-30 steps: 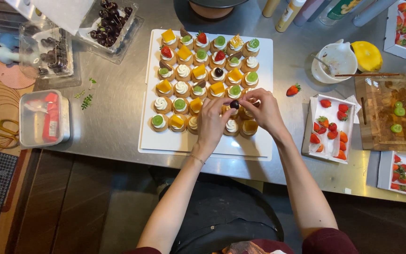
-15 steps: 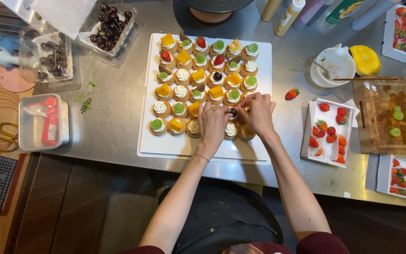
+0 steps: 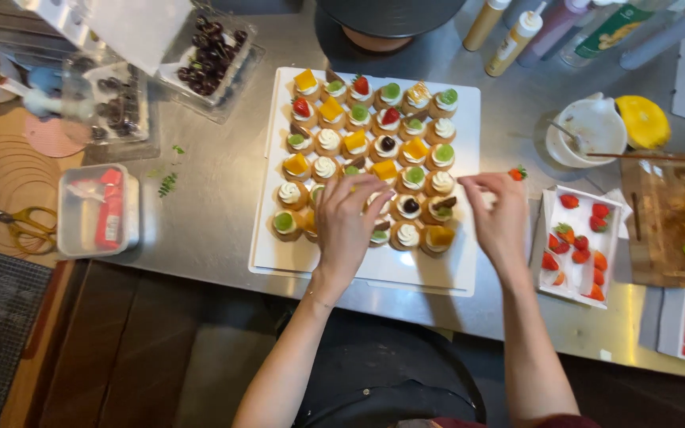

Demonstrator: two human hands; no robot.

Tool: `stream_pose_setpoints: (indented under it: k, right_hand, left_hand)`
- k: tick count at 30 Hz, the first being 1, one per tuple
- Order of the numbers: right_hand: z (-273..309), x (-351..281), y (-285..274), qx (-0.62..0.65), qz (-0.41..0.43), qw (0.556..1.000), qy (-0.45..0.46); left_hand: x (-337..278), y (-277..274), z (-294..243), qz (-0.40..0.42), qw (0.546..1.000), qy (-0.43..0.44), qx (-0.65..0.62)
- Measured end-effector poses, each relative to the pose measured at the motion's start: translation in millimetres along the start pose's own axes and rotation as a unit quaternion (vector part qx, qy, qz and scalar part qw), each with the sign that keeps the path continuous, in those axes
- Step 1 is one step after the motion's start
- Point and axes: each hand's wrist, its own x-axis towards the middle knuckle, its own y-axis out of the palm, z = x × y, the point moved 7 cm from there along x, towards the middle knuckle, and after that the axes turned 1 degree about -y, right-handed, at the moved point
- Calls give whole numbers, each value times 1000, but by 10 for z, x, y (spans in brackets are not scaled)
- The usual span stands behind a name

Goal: The person decorates a large fruit tart in a white box on a stainless steel counter. They open a strawberry container, place strawberry halves onto cream-topped tartlets, brush fruit with glaze using a pastry brush, and add cherries and other fruit pieces one at a time to fill the tart pattern.

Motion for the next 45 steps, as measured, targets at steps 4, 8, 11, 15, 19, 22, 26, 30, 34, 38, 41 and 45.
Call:
stream_pose_setpoints:
  k: [4,8,11,15,19,22,26,30,34,38,41,45]
  right_hand:
    - [-27,-245,-274,61,-69,996,-10]
    - [-45,-401,-101,188,-110,975,51]
    - [41,-418,156,212,-143,964,74]
    - [246,-395,541,222,-184,953,92]
    - [622,-318,927,213,-205,946,136]
    - [804,-291,1130,227,-214,937,157]
    - [841,-303,1248,232,-203,935,174]
    - [764,-376,1199,245,-204,932,173]
    - [922,-187,1154,313,-146,924,165]
    - [1465,151,1144,447,26,877,175]
    - [1608,150,1048,477,119,853,174]
    - [1219,-315,1095,441,199,851,204]
  left_hand:
    - [393,-797,665,-88,994,-42,-50]
    - [856,-1104,2064,-107,986,-121,-47]
    - [1234,-1099,3101,-118,988,-96,-27]
    - [1783,-906,3992,-103,992,-74,28]
    - [2113,-672,3971,-29,994,-81,66]
    - [2279,-365,4038,46,980,-65,182]
    - [2373,-182,4140,81,952,-71,286]
    - [2286,-625,3661,14,985,-86,152]
    - [1907,-1242,2364,-29,991,-77,-103]
    - [1269,-1395,983,-30,991,129,-25]
    - [834,-1260,480,12,984,180,-14]
    - [189,-1010,214,30,981,190,-18]
